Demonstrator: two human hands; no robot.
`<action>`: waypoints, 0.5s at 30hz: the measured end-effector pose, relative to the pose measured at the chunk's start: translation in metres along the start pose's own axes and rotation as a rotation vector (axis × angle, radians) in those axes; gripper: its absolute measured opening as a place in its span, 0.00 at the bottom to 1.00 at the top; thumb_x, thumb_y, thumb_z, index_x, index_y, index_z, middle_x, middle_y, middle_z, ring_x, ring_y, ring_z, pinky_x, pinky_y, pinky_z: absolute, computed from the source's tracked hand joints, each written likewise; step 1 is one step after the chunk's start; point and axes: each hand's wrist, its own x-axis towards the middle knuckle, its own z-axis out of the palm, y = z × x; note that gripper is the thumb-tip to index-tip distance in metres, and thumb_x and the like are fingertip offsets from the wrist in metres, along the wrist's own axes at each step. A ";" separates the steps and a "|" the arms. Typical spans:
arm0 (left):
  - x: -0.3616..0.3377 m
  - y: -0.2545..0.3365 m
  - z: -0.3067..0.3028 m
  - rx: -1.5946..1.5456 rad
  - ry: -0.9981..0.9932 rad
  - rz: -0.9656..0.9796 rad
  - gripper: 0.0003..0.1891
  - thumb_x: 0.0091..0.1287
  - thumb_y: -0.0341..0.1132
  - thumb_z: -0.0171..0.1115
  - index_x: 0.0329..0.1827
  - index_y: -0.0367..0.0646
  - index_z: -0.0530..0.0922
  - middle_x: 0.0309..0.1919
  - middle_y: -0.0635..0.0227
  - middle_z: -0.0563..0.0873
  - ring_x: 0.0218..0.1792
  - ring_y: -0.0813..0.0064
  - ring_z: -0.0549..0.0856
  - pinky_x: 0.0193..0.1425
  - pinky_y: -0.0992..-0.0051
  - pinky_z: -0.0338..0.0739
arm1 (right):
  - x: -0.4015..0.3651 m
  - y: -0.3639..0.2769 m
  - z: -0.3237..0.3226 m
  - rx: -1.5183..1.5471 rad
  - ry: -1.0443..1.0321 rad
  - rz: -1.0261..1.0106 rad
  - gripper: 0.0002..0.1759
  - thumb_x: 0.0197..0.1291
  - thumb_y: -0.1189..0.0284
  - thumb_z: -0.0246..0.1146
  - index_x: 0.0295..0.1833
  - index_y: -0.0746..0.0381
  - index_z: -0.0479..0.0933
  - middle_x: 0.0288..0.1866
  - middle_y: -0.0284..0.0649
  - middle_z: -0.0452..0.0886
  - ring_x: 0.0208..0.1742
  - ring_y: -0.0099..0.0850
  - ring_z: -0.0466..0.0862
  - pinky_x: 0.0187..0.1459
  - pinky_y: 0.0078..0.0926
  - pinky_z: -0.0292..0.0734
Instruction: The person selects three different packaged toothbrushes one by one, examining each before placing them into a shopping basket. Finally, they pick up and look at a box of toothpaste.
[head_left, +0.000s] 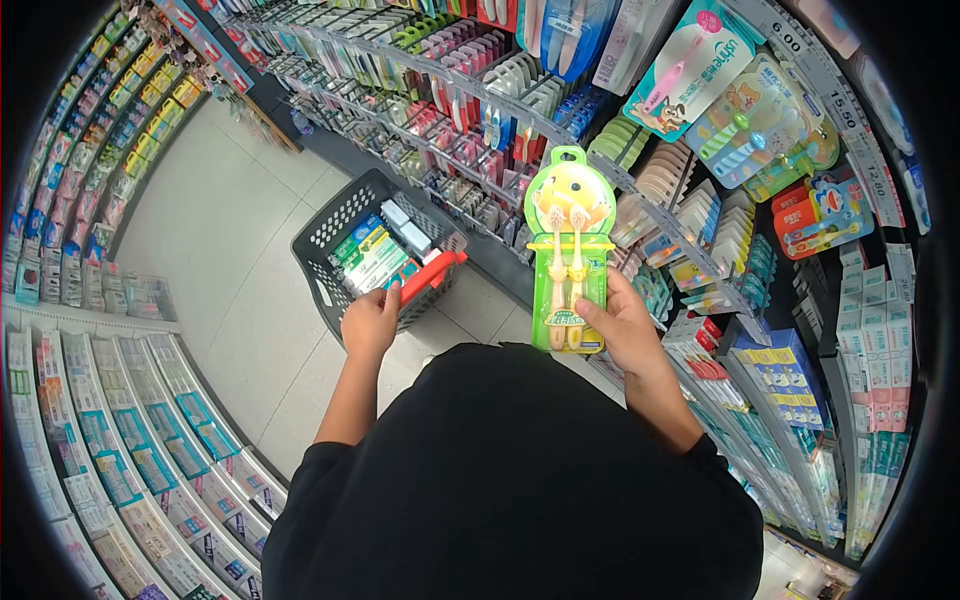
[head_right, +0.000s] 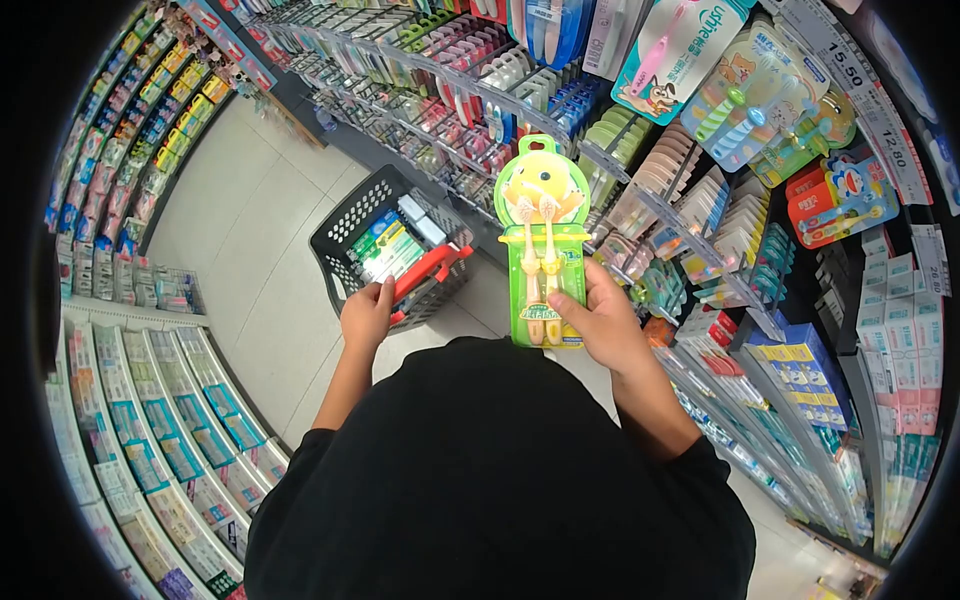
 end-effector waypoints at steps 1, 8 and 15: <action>0.000 0.000 -0.001 0.005 -0.002 0.003 0.27 0.66 0.57 0.47 0.30 0.41 0.83 0.25 0.53 0.84 0.31 0.52 0.83 0.37 0.60 0.76 | 0.000 0.000 0.000 0.000 0.005 -0.010 0.22 0.62 0.79 0.58 0.61 0.67 0.64 0.54 0.37 0.74 0.54 0.23 0.75 0.56 0.24 0.69; 0.002 -0.001 0.002 0.006 0.031 0.037 0.26 0.65 0.57 0.47 0.29 0.43 0.84 0.23 0.55 0.84 0.29 0.53 0.84 0.36 0.60 0.76 | -0.007 -0.004 -0.006 0.263 0.014 -0.016 0.22 0.62 0.78 0.55 0.62 0.67 0.64 0.57 0.41 0.75 0.56 0.27 0.76 0.58 0.29 0.70; 0.001 0.000 0.005 -0.002 0.041 0.056 0.25 0.66 0.54 0.47 0.31 0.41 0.83 0.24 0.52 0.83 0.31 0.52 0.83 0.37 0.60 0.75 | -0.011 -0.007 -0.015 0.595 0.013 -0.135 0.36 0.61 0.48 0.54 0.61 0.68 0.62 0.48 0.45 0.76 0.48 0.33 0.78 0.47 0.32 0.76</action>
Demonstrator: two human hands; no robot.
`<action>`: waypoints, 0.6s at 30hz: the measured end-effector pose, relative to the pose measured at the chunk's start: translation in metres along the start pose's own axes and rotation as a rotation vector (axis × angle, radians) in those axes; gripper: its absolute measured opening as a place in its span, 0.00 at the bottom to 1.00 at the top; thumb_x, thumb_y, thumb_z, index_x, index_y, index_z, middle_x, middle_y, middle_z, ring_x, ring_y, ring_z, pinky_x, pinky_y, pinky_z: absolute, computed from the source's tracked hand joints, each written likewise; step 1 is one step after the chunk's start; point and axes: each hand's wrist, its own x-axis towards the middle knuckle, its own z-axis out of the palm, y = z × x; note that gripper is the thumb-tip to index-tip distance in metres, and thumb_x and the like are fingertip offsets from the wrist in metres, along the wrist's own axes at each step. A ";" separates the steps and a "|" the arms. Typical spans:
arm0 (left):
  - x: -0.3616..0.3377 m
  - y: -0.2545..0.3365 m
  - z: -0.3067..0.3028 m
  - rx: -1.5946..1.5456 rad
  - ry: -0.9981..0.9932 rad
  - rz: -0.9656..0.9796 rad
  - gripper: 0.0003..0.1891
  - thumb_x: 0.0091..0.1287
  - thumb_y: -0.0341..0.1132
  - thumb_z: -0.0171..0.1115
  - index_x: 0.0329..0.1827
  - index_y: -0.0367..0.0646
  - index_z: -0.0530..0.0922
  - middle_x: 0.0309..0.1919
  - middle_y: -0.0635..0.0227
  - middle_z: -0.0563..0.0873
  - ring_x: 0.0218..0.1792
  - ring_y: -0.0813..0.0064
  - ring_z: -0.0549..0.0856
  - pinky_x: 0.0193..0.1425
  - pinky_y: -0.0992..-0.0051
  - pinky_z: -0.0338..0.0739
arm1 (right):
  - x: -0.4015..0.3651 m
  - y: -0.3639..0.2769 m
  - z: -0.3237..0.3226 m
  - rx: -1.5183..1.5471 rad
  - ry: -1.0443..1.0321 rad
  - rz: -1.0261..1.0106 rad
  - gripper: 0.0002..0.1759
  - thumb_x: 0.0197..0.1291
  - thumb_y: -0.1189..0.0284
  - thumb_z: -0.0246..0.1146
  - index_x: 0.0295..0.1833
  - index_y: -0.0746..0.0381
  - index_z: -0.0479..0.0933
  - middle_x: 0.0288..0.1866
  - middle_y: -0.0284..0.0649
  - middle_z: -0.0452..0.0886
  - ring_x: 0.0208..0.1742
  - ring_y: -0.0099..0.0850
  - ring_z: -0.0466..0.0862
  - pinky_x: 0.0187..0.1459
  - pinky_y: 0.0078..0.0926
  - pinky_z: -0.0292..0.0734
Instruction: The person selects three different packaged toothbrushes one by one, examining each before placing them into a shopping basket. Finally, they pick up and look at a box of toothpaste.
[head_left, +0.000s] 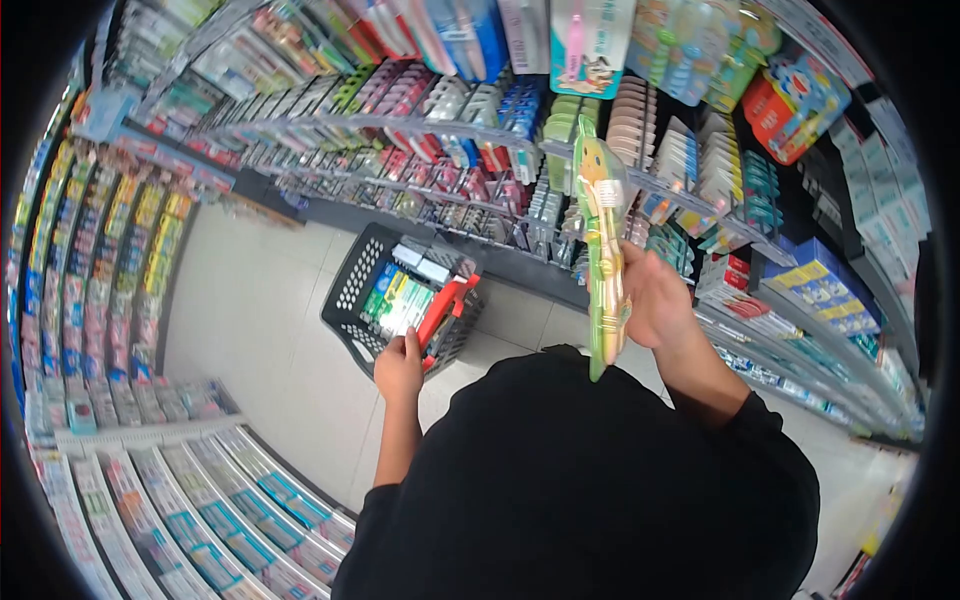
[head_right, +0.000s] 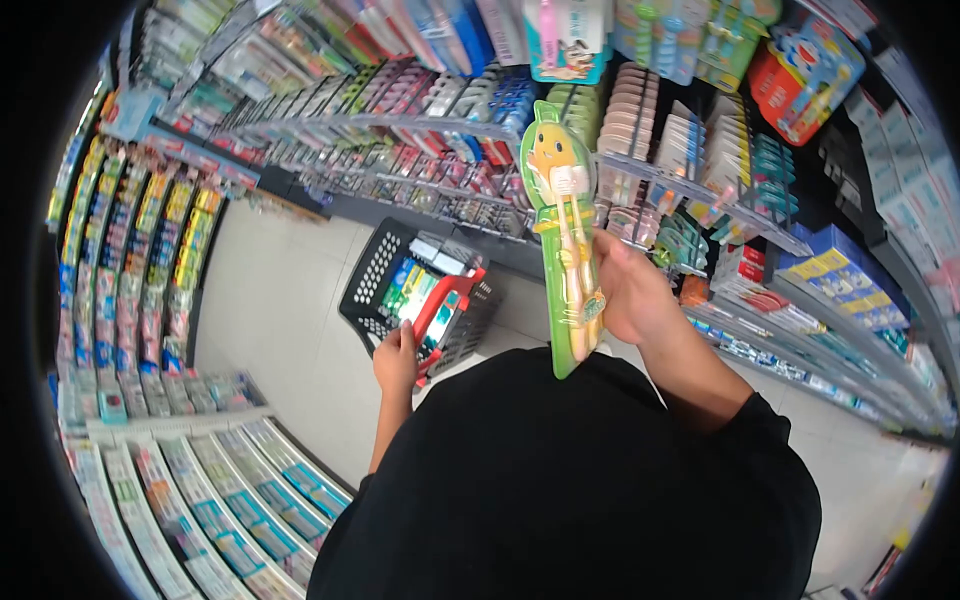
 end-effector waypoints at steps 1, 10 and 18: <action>0.000 0.001 0.000 -0.003 0.013 0.002 0.25 0.66 0.54 0.47 0.32 0.42 0.84 0.24 0.52 0.83 0.31 0.52 0.83 0.36 0.60 0.75 | 0.000 -0.001 -0.001 0.012 -0.010 0.023 0.41 0.58 0.38 0.49 0.59 0.66 0.63 0.42 0.43 0.75 0.37 0.31 0.78 0.35 0.31 0.74; 0.000 0.002 0.003 -0.029 0.052 0.021 0.25 0.66 0.53 0.48 0.33 0.40 0.84 0.23 0.53 0.84 0.30 0.54 0.84 0.35 0.61 0.75 | 0.011 -0.004 -0.027 0.592 -0.603 0.066 0.46 0.59 0.38 0.47 0.62 0.71 0.61 0.38 0.44 0.72 0.21 0.26 0.73 0.30 0.25 0.64; 0.002 0.003 0.002 -0.009 0.046 -0.007 0.25 0.65 0.53 0.49 0.35 0.39 0.84 0.26 0.54 0.85 0.32 0.55 0.85 0.38 0.62 0.75 | 0.004 -0.019 -0.016 0.631 -0.677 0.063 0.33 0.65 0.52 0.47 0.61 0.71 0.60 0.32 0.40 0.70 0.21 0.24 0.73 0.28 0.25 0.61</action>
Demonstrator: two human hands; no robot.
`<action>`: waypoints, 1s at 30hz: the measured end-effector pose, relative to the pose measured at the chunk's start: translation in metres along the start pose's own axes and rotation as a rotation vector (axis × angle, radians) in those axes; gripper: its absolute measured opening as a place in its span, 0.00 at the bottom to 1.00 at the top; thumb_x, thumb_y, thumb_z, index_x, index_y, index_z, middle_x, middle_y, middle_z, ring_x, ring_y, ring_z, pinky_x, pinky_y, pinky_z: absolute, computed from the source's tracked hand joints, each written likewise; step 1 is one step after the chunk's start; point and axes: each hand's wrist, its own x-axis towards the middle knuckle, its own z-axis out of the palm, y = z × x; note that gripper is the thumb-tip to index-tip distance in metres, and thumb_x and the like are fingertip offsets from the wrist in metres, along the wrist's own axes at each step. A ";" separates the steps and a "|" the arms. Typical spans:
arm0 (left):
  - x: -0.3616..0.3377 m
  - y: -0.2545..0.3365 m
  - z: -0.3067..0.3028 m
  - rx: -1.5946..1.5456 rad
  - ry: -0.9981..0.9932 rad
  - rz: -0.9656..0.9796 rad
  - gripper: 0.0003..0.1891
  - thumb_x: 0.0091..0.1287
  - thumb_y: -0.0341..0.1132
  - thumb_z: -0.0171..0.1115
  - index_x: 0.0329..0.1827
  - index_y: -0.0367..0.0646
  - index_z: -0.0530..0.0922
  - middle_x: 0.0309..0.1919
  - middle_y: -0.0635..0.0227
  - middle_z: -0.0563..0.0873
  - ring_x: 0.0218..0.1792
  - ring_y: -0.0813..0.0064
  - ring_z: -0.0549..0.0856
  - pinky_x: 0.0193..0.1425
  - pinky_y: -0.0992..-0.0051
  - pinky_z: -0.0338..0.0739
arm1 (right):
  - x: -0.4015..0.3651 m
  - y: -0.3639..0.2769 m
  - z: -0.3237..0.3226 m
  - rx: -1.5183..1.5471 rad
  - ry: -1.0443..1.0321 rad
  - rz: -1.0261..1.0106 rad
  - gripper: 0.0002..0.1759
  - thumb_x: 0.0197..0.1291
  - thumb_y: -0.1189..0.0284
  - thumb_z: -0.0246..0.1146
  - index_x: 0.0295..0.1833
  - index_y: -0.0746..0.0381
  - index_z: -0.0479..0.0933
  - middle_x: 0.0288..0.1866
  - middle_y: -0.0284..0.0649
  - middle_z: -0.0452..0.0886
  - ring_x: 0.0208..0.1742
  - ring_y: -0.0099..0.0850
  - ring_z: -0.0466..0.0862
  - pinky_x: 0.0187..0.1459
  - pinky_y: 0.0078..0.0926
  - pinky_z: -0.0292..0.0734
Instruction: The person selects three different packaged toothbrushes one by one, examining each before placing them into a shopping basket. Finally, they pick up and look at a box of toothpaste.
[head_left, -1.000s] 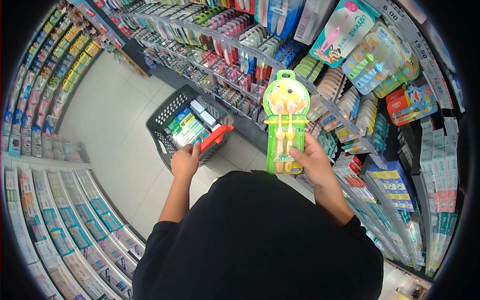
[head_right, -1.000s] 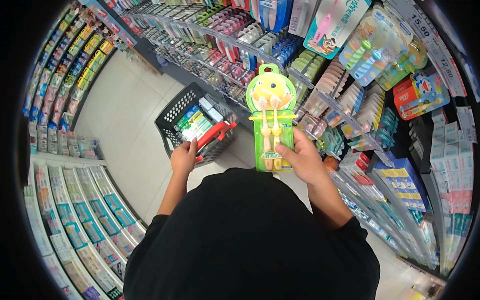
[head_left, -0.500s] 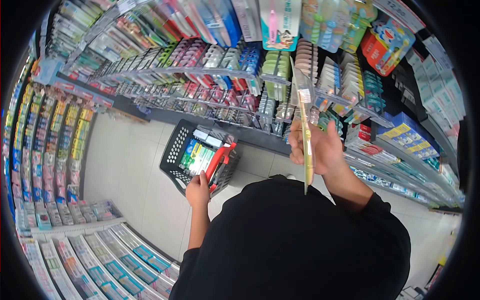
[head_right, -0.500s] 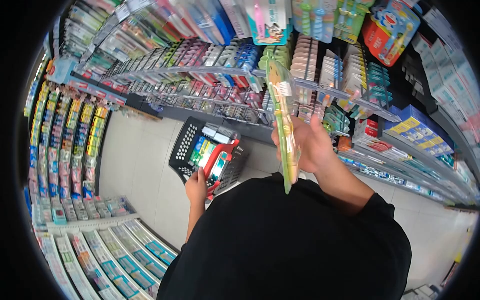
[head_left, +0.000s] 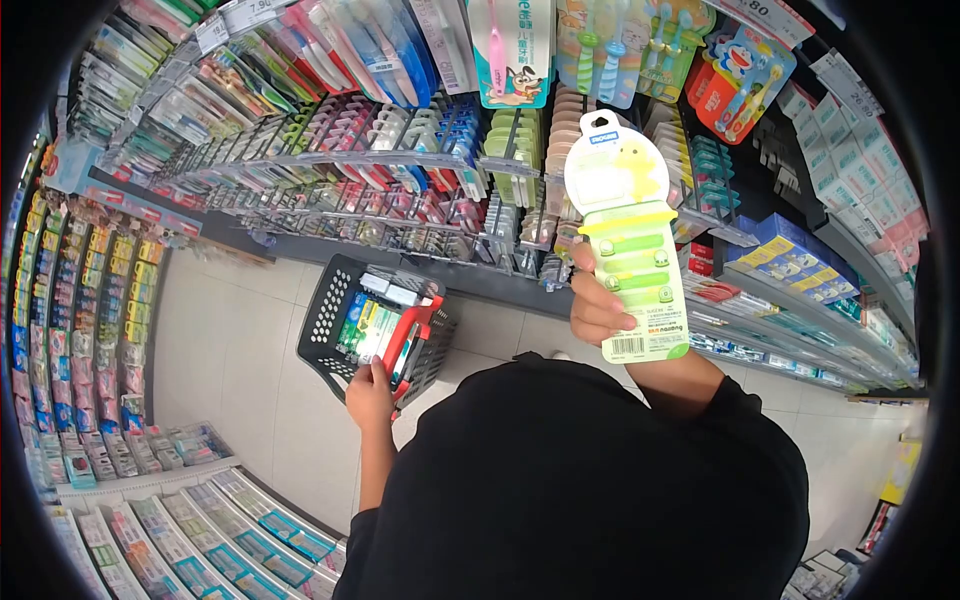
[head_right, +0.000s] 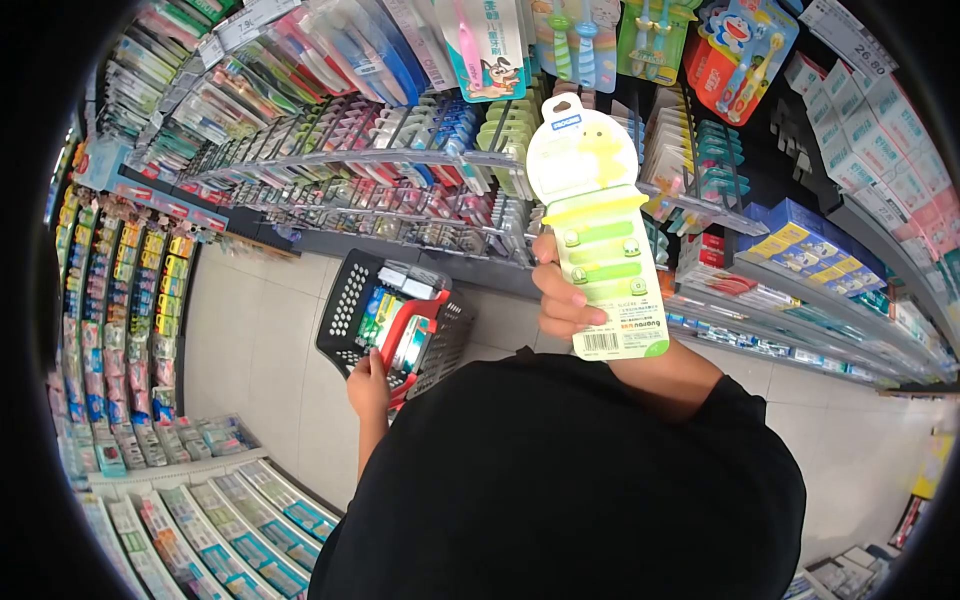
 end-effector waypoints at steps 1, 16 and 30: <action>-0.001 0.000 0.000 0.002 0.005 -0.002 0.25 0.65 0.53 0.49 0.35 0.39 0.84 0.26 0.54 0.85 0.32 0.55 0.85 0.38 0.62 0.75 | 0.001 -0.001 0.001 0.005 -0.018 0.013 0.32 0.65 0.52 0.47 0.60 0.71 0.60 0.32 0.40 0.70 0.21 0.24 0.73 0.28 0.25 0.61; 0.002 -0.005 0.001 0.029 0.027 0.014 0.24 0.64 0.54 0.50 0.30 0.41 0.83 0.24 0.51 0.83 0.31 0.50 0.83 0.36 0.57 0.74 | 0.001 -0.001 -0.020 0.018 -0.111 -0.006 0.53 0.35 0.57 0.78 0.63 0.67 0.57 0.39 0.39 0.70 0.31 0.28 0.74 0.38 0.28 0.64; -0.002 -0.003 -0.003 0.030 0.016 0.007 0.26 0.66 0.56 0.47 0.32 0.42 0.82 0.26 0.56 0.84 0.32 0.55 0.84 0.37 0.61 0.75 | 0.003 -0.062 0.035 -1.177 0.949 -0.626 0.21 0.68 0.64 0.52 0.59 0.66 0.68 0.53 0.40 0.76 0.53 0.29 0.76 0.55 0.29 0.69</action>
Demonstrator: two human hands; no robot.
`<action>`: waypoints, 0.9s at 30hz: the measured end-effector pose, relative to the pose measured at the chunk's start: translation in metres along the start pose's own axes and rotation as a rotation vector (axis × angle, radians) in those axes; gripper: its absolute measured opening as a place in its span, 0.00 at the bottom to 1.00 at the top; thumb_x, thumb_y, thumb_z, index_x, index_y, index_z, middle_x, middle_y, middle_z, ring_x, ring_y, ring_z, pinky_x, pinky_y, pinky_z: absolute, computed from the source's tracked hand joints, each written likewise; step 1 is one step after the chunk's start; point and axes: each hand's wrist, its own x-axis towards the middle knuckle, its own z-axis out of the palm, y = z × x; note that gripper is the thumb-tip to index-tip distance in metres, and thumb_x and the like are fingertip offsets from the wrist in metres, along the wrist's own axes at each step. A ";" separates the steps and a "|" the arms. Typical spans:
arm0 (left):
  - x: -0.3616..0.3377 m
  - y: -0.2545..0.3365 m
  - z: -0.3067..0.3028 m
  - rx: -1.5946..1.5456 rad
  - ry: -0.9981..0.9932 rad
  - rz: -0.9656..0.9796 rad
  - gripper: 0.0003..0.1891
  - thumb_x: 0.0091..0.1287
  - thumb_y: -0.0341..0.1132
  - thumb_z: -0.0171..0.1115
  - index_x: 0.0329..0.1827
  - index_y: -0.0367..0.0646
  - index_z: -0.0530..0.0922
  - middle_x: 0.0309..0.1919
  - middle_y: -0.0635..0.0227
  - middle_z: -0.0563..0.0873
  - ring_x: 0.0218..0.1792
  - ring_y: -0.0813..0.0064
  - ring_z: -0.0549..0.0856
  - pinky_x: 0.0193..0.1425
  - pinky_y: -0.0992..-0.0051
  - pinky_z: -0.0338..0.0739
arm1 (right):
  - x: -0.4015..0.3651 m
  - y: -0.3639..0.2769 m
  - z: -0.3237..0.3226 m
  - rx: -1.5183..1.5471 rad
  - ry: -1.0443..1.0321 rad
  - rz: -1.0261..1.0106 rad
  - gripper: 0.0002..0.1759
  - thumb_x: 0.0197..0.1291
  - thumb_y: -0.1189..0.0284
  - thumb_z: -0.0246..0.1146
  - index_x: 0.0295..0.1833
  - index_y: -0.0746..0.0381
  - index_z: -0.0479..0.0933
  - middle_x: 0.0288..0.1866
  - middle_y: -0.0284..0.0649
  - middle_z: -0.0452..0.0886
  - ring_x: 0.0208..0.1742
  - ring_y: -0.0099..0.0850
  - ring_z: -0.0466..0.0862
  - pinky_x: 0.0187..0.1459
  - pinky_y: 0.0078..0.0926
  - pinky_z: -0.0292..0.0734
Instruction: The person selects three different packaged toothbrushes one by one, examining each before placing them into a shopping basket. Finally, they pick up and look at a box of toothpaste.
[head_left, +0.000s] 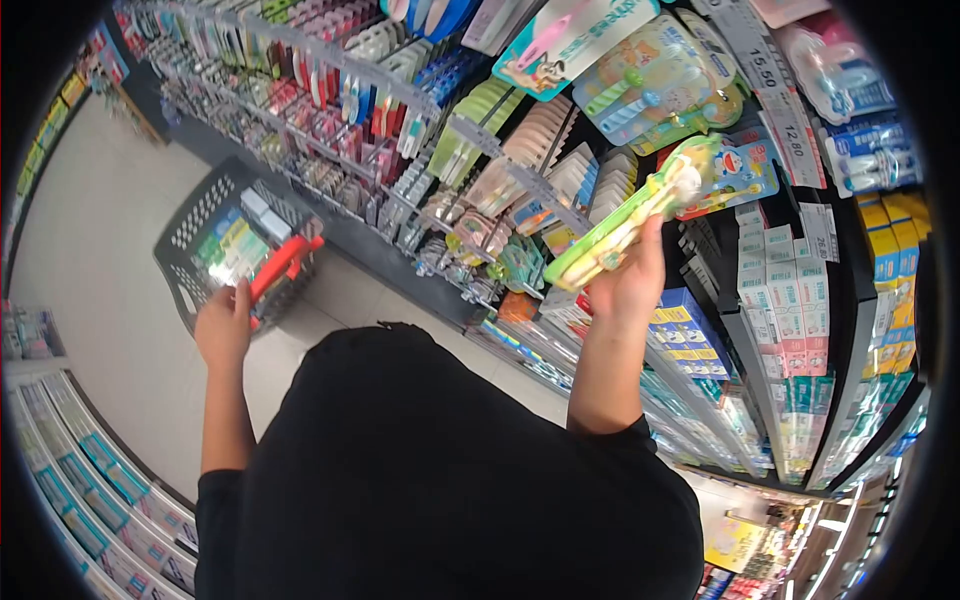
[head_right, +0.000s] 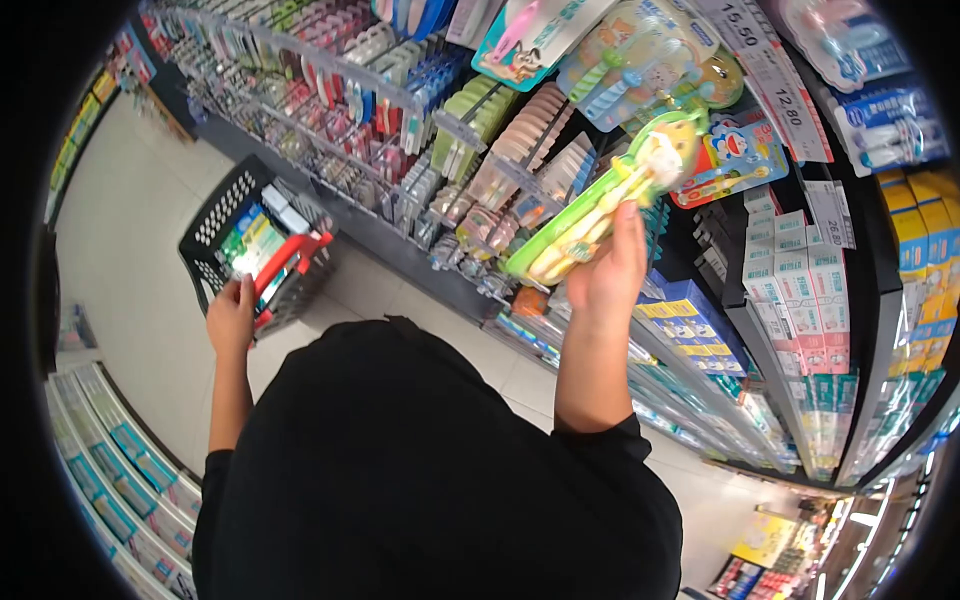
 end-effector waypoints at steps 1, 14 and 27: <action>0.000 -0.002 0.002 -0.004 0.008 0.002 0.26 0.66 0.56 0.47 0.33 0.43 0.82 0.25 0.56 0.84 0.31 0.55 0.84 0.36 0.61 0.75 | 0.003 -0.004 0.000 -0.078 -0.016 -0.103 0.19 0.68 0.65 0.53 0.58 0.67 0.69 0.51 0.40 0.77 0.51 0.28 0.77 0.53 0.28 0.71; 0.000 -0.004 0.006 -0.031 -0.035 -0.097 0.25 0.66 0.59 0.46 0.36 0.47 0.82 0.22 0.67 0.84 0.30 0.63 0.84 0.35 0.66 0.74 | 0.026 -0.040 0.013 -0.706 0.146 -0.463 0.18 0.67 0.64 0.54 0.52 0.68 0.70 0.47 0.43 0.78 0.45 0.30 0.80 0.45 0.29 0.77; -0.003 -0.004 0.015 0.035 0.062 -0.142 0.24 0.64 0.60 0.48 0.36 0.50 0.82 0.23 0.68 0.84 0.31 0.66 0.84 0.33 0.68 0.74 | 0.034 -0.043 0.009 -0.659 0.074 -0.420 0.22 0.67 0.61 0.54 0.54 0.70 0.68 0.50 0.44 0.76 0.47 0.32 0.79 0.48 0.31 0.76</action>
